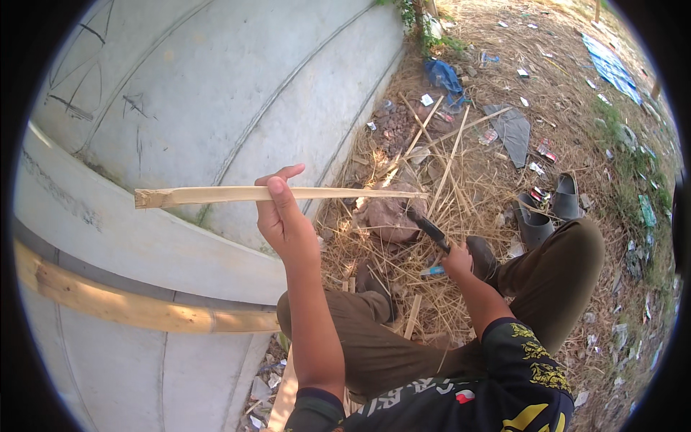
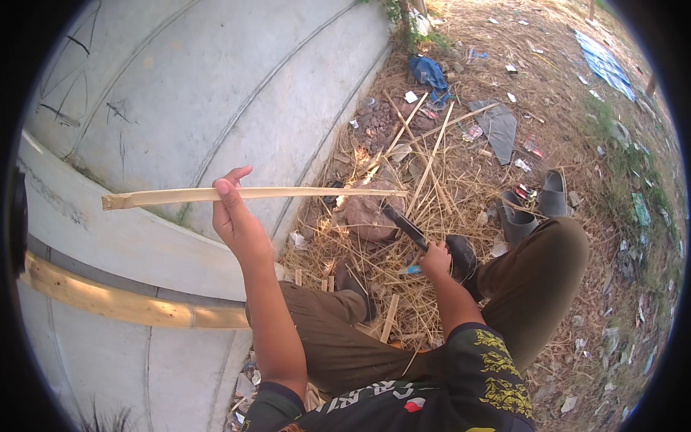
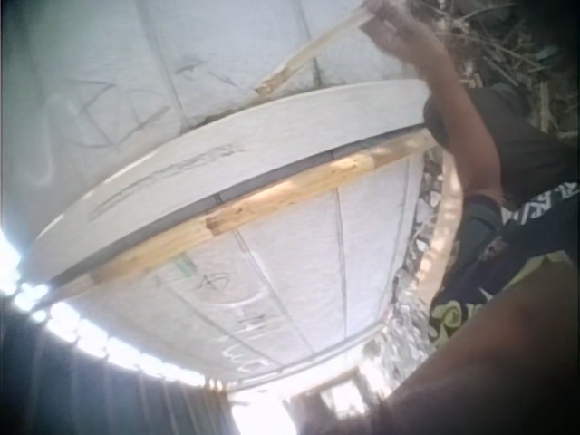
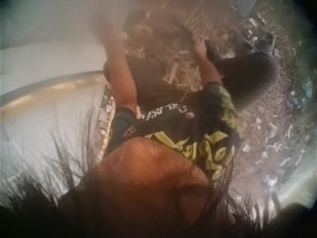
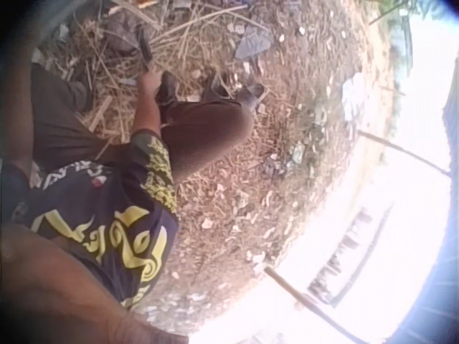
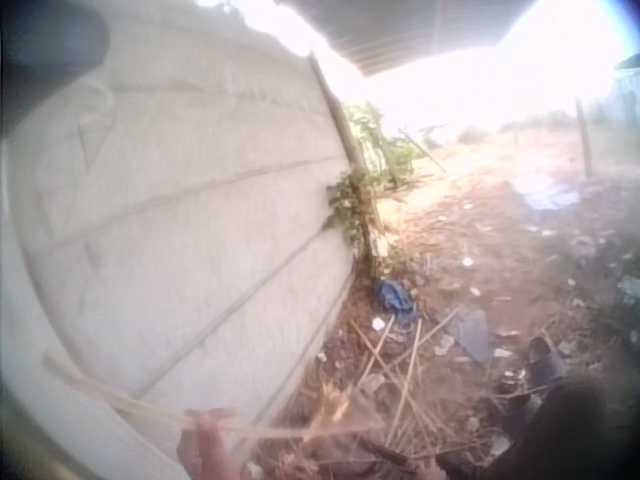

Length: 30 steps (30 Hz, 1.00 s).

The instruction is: The person sits on the ground and uses a knife to shave thin strips from a long bamboo stick. They hold the stick with one hand and scrape the blade along its length to remove the outer layer, creating fine shavings.

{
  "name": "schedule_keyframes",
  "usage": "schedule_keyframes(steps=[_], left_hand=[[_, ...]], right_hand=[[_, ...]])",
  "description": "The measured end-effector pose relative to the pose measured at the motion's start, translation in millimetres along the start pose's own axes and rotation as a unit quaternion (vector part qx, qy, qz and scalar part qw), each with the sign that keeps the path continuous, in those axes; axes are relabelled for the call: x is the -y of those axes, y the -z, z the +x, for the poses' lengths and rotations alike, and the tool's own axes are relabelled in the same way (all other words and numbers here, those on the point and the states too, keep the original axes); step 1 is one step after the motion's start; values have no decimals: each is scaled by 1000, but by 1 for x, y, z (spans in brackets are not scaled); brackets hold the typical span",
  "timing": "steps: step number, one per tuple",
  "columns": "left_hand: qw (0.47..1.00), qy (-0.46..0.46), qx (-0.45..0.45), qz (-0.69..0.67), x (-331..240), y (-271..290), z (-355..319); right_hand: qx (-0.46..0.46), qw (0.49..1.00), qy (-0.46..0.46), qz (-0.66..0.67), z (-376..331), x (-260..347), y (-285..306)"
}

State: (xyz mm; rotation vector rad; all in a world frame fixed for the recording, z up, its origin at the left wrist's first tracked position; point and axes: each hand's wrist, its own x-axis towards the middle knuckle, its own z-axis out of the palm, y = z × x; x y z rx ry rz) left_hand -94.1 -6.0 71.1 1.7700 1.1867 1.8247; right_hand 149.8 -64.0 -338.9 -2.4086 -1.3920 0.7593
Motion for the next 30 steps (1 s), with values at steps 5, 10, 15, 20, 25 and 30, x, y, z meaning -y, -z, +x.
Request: schedule_keyframes(steps=[5, 10, 15, 20, 25, 30], left_hand=[[974, -34, -41, -219, -29, -16, 29], [972, -58, -110, -199, -59, -14, 41], [970, -58, -59, -228, -41, -16, 41], [964, -13, -61, -257, -40, -13, 54], [964, -16, -40, -262, -30, -2, 58], [960, 1, 14, -281, -22, -3, 62]], right_hand=[[21, 999, 2, -43, -5, -3, -24], [143, 989, 17, 12, -3, -2, -22], [143, 980, -77, 117, 0, 26, 16], [127, 982, -32, 138, 35, 24, 16], [243, 969, 2, -40, 49, 52, 88], [25, 982, 42, -184, 38, 90, 185]])
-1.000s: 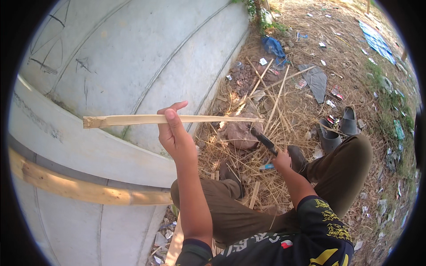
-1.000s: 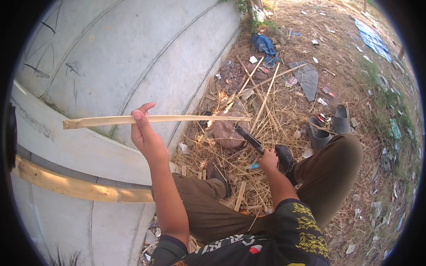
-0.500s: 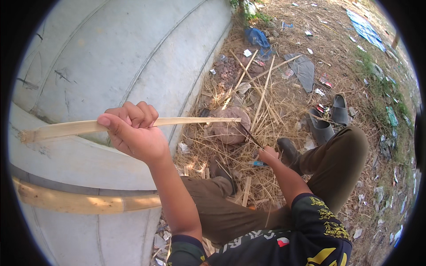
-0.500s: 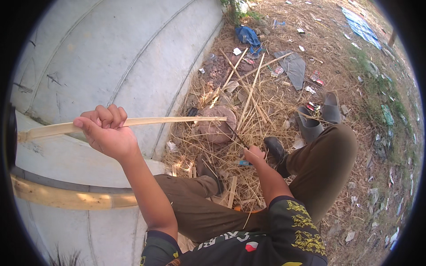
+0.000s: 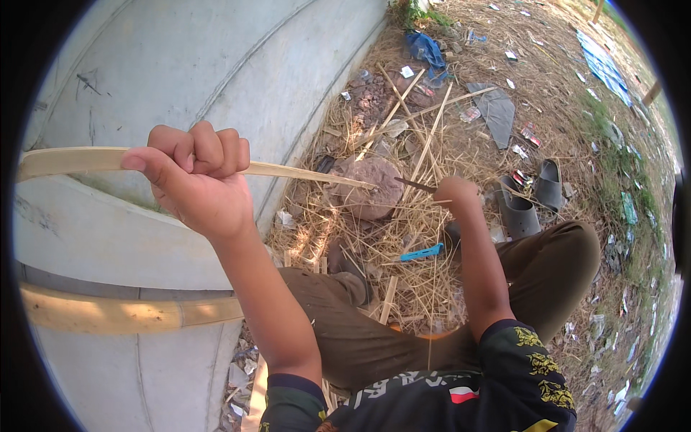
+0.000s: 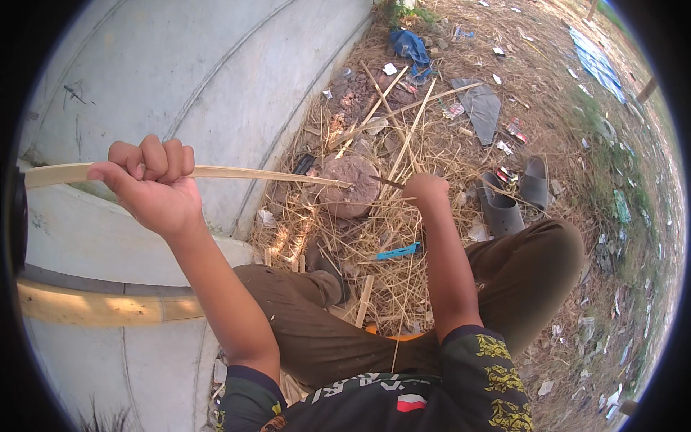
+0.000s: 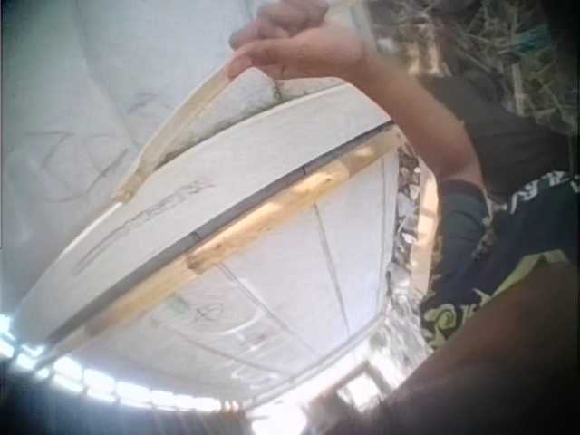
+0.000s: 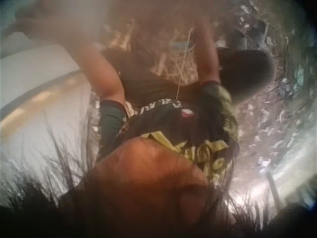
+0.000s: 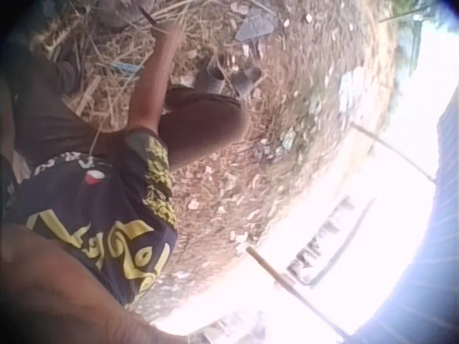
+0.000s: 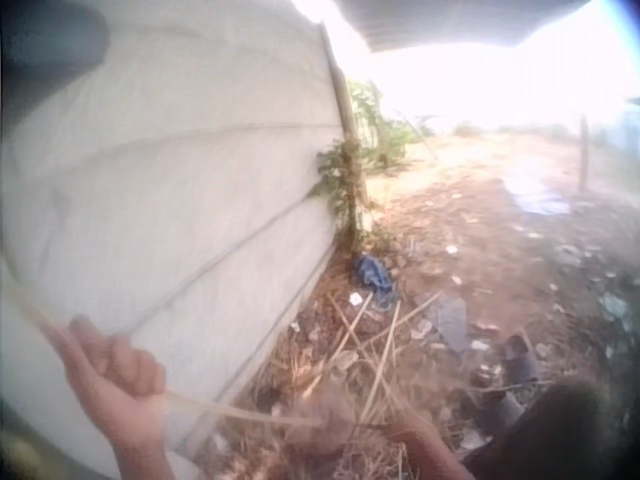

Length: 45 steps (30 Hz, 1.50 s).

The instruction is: The person sits on the ground and uses a knife to shave thin strips from a long bamboo stick. They hold the stick with one hand and scrape the blade along its length to remove the outer layer, creating fine shavings.

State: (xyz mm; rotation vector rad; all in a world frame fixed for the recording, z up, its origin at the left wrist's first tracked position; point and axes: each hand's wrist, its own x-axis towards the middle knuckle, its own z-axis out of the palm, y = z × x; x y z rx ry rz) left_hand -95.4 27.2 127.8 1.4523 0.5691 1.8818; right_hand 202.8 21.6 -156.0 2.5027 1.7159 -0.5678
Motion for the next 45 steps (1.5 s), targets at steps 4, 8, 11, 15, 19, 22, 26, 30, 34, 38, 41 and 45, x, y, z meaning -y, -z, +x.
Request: schedule_keyframes(steps=[4, 8, 11, 15, 19, 22, 26, 30, 34, 38, 41, 45], left_hand=[[1000, 2, 27, -16, 1, -5, 2], [996, 18, 83, -36, 9, -19, 10], [995, 37, 83, -44, 7, -18, 10], [997, 19, 55, -44, 7, 1, 17], [999, 20, 25, -35, 6, 15, 14], [999, 17, 26, -30, 6, 17, 13], [999, 29, 24, -36, 4, 4, 9], [999, 20, 39, 7, 4, -6, 9], [996, -11, 82, -26, 3, -3, 9], [998, -16, 49, -39, 14, -5, 11], [997, -38, 10, -64, 17, -10, 10], [986, 8, 121, -117, 14, -6, 8]], right_hand=[[-139, 946, 28, 293, -56, 42, 68], [-241, 526, 198, 791, -70, 109, -31], [-80, 819, 80, 562, -72, 112, -113], [78, 845, -145, 508, -59, 90, -146], [-69, 814, -8, 577, -48, 98, -84], [-161, 685, 64, 707, -70, 114, -34], [-197, 738, 82, 640, -78, 117, -87], [42, 924, 47, 378, -50, 87, -168], [61, 927, -36, 369, -28, 67, -155], [-19, 896, -6, 443, -26, 73, -96], [-61, 807, 18, 587, -65, 101, -18], [-132, 687, 108, 707, -103, 123, 24]])
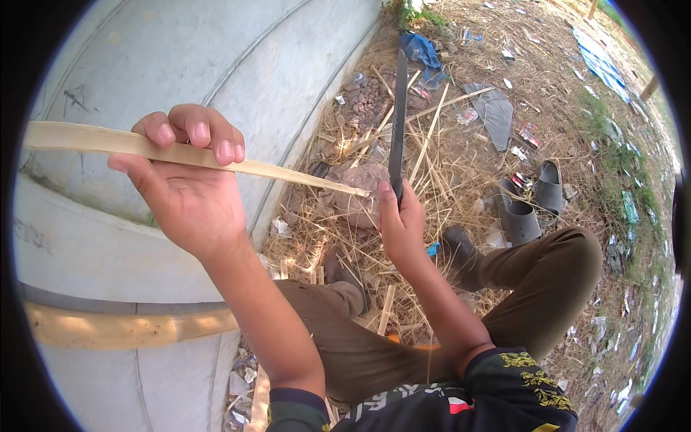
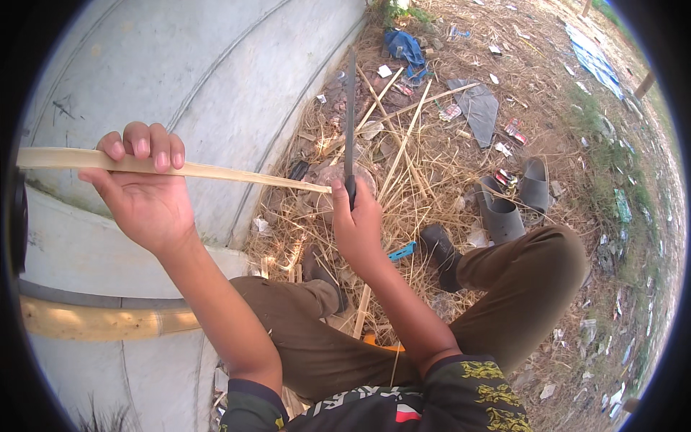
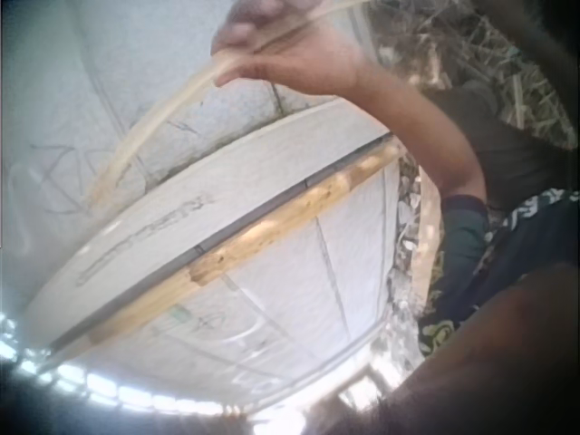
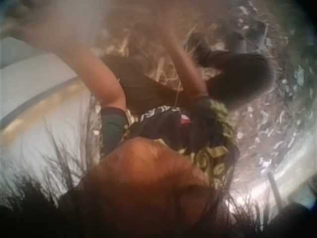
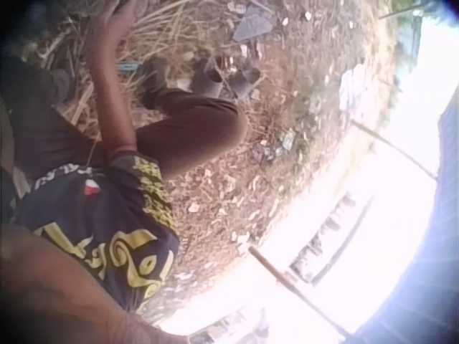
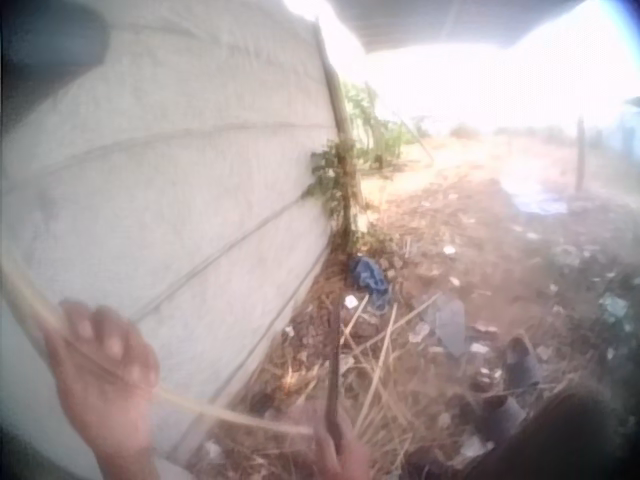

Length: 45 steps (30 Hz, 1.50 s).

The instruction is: The person sits on the ground and uses a knife to shave thin strips from a long bamboo stick. They hold the stick with one hand and scrape the blade along its length to remove the outer layer, creating fine shavings.

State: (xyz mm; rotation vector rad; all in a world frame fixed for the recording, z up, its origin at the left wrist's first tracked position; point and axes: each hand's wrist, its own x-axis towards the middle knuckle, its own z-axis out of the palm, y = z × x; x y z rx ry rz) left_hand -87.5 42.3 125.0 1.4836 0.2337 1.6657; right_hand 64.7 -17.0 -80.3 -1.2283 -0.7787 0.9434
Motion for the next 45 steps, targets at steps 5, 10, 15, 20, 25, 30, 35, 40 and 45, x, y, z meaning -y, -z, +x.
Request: schedule_keyframes(steps=[5, 10, 15, 20, 25, 30, 35, 40, 45], left_hand=[[998, -8, 63, -13, -17, -4, -5], [985, -107, -26, 130, -31, -10, -10], [950, -199, -158, 184, 1, -26, -2], [966, -145, -125, 172, -4, -23, -4], [968, -127, -141, 164, -3, -25, -6], [971, -130, -142, 143, -4, -16, -10], [928, -144, -274, 209, -3, -14, -6], [915, -143, -310, 217, -1, -3, -7], [925, -139, -281, 216, -2, 5, -7]], right_hand=[[1, 991, 54, 126, -23, 24, -15], [25, 990, -14, 139, -18, 33, -7], [0, 992, 16, 127, -16, 37, -5], [11, 991, 115, 71, -21, 25, -5], [54, 982, 128, -125, -26, -99, -6], [166, 908, -138, -359, 1, -119, 5], [185, 877, -156, -416, 8, -71, 4], [200, 911, -315, -174, 21, -92, 17], [200, 917, -306, -161, 17, -84, 19]])
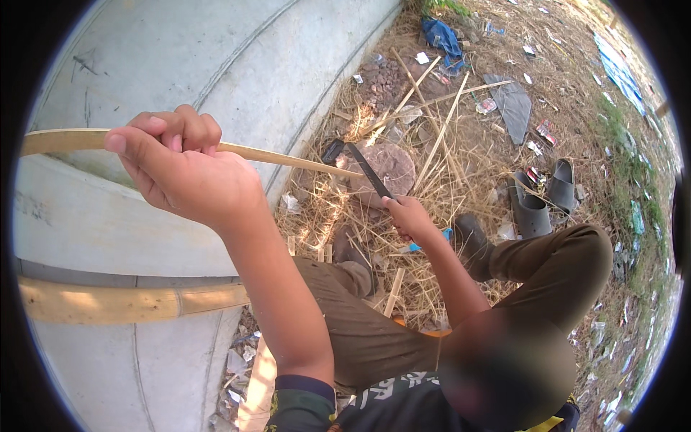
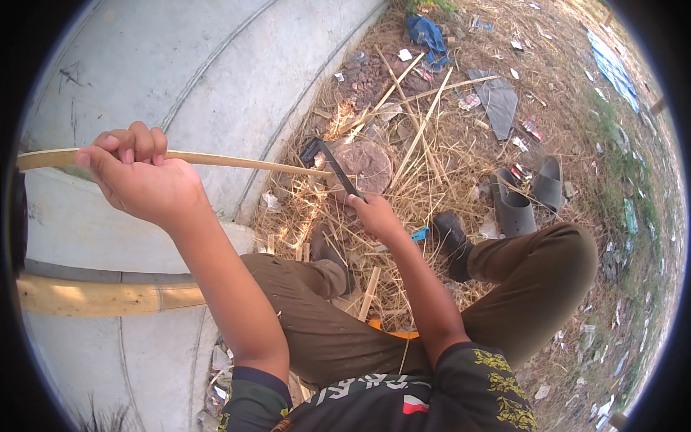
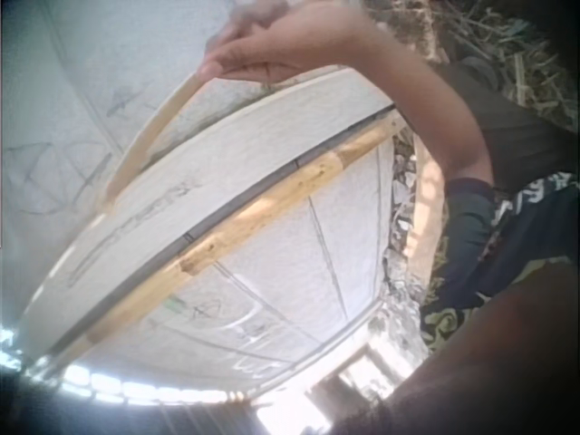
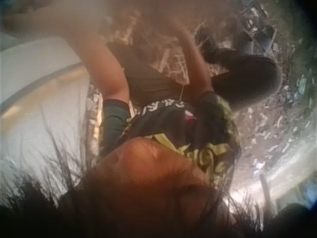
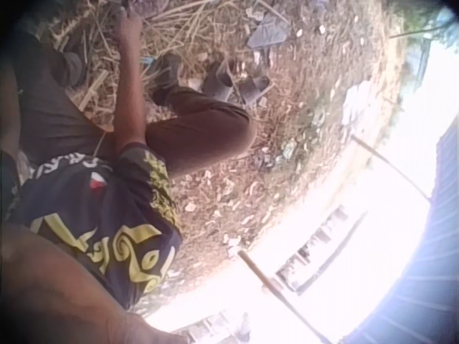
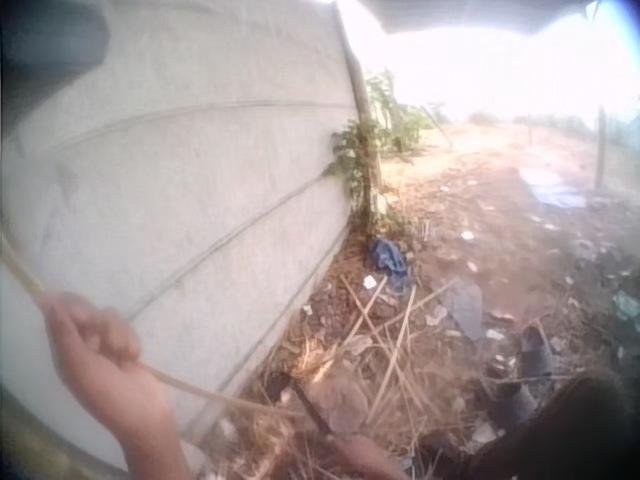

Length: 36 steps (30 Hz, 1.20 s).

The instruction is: The person sits on the ground and uses a knife to shave thin strips from a long bamboo stick. They hold the stick with one hand and scrape the blade along its length to remove the outer layer, creating fine shavings.

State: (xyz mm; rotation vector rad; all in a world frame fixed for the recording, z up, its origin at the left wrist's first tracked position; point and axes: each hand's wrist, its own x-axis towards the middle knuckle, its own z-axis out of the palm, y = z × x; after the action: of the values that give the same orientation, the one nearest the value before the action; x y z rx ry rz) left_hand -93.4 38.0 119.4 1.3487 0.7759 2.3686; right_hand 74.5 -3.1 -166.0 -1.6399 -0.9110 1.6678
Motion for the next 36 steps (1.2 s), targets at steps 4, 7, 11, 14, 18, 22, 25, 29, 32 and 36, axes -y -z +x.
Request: schedule_keyframes(steps=[4, 7, 11, 14, 18, 22, 25, 29, 32, 36], left_hand=[[999, -23, 2, 22, 0, -1, -5], [1000, -24, 19, 2, -2, -6, -10], [999, -23, 43, -23, -4, -9, -13], [998, -38, 55, -17, -5, -1, -9], [999, -18, 40, -27, -4, -7, -11], [999, -17, 37, -14, -2, -6, -8], [999, -6, 47, -6, -3, -2, -4], [994, 32, 94, -36, -13, 5, 3], [981, 72, 159, -81, -12, 15, 11], [935, 150, 260, -188, -13, 33, 20]], right_hand=[[-63, 961, 217, -162, -31, 33, -29], [-118, 925, 320, -170, -25, 12, -45], [-207, 931, 63, -295, 39, -114, -28], [-138, 963, 32, -229, 44, -123, -11], [-170, 971, 49, -162, 49, -131, -36], [-181, 979, 53, -82, 50, -133, -42], [-160, 980, 75, -95, 46, -102, -39], [-116, 972, 167, -120, 30, -44, -30], [-65, 960, 215, -166, -14, 12, -30], [-90, 946, 263, -167, -24, 7, -41]])
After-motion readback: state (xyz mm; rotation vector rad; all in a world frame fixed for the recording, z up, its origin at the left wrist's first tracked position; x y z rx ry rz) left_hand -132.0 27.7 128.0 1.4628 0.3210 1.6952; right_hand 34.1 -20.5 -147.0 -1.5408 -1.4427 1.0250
